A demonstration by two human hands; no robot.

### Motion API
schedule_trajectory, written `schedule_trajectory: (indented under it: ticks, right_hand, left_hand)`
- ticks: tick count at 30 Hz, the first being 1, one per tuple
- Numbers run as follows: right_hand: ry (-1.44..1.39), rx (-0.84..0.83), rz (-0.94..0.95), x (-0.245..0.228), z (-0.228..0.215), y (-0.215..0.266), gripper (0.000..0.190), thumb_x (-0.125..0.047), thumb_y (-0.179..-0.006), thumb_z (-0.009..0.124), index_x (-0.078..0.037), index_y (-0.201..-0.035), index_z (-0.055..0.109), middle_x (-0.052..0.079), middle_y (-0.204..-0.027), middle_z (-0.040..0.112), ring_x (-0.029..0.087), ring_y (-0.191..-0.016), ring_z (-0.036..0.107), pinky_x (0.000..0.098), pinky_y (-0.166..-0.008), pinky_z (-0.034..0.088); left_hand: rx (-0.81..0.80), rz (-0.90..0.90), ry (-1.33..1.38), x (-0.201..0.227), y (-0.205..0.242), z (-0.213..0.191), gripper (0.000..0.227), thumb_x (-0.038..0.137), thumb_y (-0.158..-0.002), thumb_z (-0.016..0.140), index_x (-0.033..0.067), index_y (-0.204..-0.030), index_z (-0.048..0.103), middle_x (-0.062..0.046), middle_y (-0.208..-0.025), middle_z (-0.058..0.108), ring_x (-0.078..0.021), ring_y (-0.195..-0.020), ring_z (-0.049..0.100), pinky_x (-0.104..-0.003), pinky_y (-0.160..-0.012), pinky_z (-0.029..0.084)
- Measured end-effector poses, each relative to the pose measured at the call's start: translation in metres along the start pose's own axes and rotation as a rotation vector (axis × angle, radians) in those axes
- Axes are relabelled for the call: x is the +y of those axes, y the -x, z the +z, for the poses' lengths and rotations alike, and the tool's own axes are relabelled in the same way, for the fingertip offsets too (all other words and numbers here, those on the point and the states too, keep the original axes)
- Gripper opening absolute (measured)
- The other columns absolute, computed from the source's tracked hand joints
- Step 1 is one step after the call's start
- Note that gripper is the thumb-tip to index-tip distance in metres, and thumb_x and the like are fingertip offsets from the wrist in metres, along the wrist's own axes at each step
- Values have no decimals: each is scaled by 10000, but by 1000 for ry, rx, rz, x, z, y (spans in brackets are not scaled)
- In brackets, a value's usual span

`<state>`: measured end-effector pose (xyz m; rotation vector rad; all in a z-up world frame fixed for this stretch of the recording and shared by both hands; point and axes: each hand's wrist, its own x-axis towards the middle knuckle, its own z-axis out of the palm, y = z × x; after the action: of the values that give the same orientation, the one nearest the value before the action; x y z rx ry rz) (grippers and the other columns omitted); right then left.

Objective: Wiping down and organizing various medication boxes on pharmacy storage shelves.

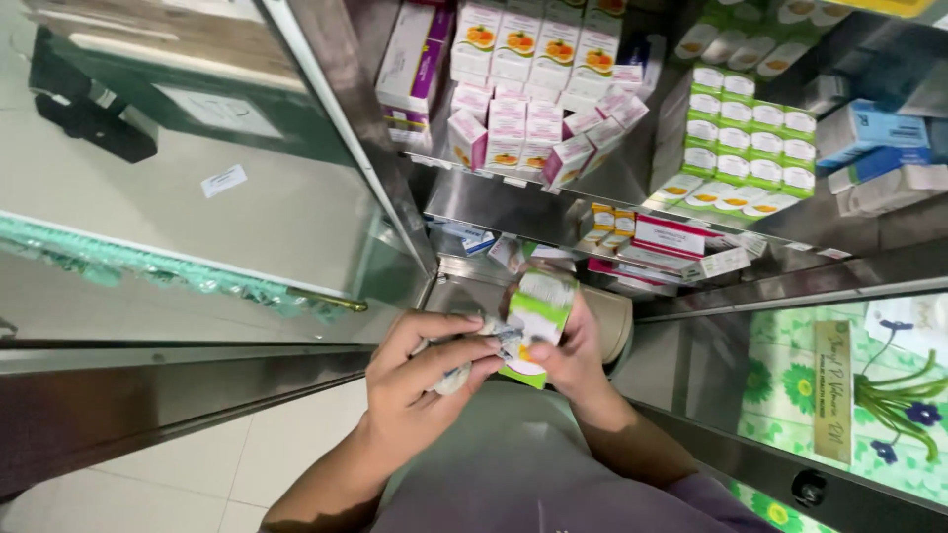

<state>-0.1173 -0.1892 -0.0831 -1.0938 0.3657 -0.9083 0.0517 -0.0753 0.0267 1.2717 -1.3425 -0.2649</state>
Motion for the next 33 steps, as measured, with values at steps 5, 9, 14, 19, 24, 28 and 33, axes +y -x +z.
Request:
schedule_trajectory:
  ticks: [5,9,14,19,24,28,33]
  right_hand:
    - [583,-91,-342,-28,-3,-15,770,-343,-726,856,-34,-1342,513,155,-1238,678,269,-1118,670,408,-1006,556]
    - [615,-4,-544,-30,-30,-18,485,-318,-848,732,-75,-1220,539,131,-1148,660,318,-1170,598,510,-1111,467]
    - [773,-67,-680,-33,-33,-29,497,-325,-758,849,-24,-1075,611,141,-1006,713,352,-973,701,522,-1007,446]
    - [637,-136,-779,-32,-36,-37,597,-485,-881,772,60,-1057,604,243,-937,686,437,-858,678,547,-878,484]
    - [635,-111,-790,-26,-43,-37,538,-336,-816,871,74,-1034,600,233,-927,688,420,-841,674,523,-860,489]
    - [707,-82,-767,-27,-33,-32,413,-163,-824,820,95,-1033,575,250,-916,662,448,-818,657,548,-859,499]
    - [663,-71,-812,-34,-20,-37,517,-304,-856,833,125,-1024,597,264,-926,686,448,-855,674,538,-871,505]
  left_hand:
    - [-166,132,-83,17,-19,32,318,65,-778,893,97,-1068,766,-25,-1161,655,-163,-934,647,-284,-820,545]
    - [-248,219,-176,19,-19,50,321,95,-788,910,123,-1064,747,-16,-1134,674,-173,-899,661,-303,-797,541]
    - [-104,224,-208,0,-29,61,233,107,-833,844,128,-1056,782,-36,-1093,694,-217,-891,661,-323,-773,563]
    - [-28,309,-247,5,-15,79,179,148,-897,769,166,-1074,768,-43,-1070,716,-267,-850,698,-380,-776,611]
    - [-25,219,-206,1,-15,58,114,133,-872,804,146,-984,788,-38,-1023,744,-276,-821,727,-368,-733,610]
    - [31,253,-245,11,-26,64,106,138,-908,773,136,-1013,777,-32,-1070,727,-282,-865,720,-386,-752,609]
    - [18,272,-237,13,0,74,106,114,-906,768,126,-1012,769,-67,-1021,718,-295,-794,693,-389,-713,608]
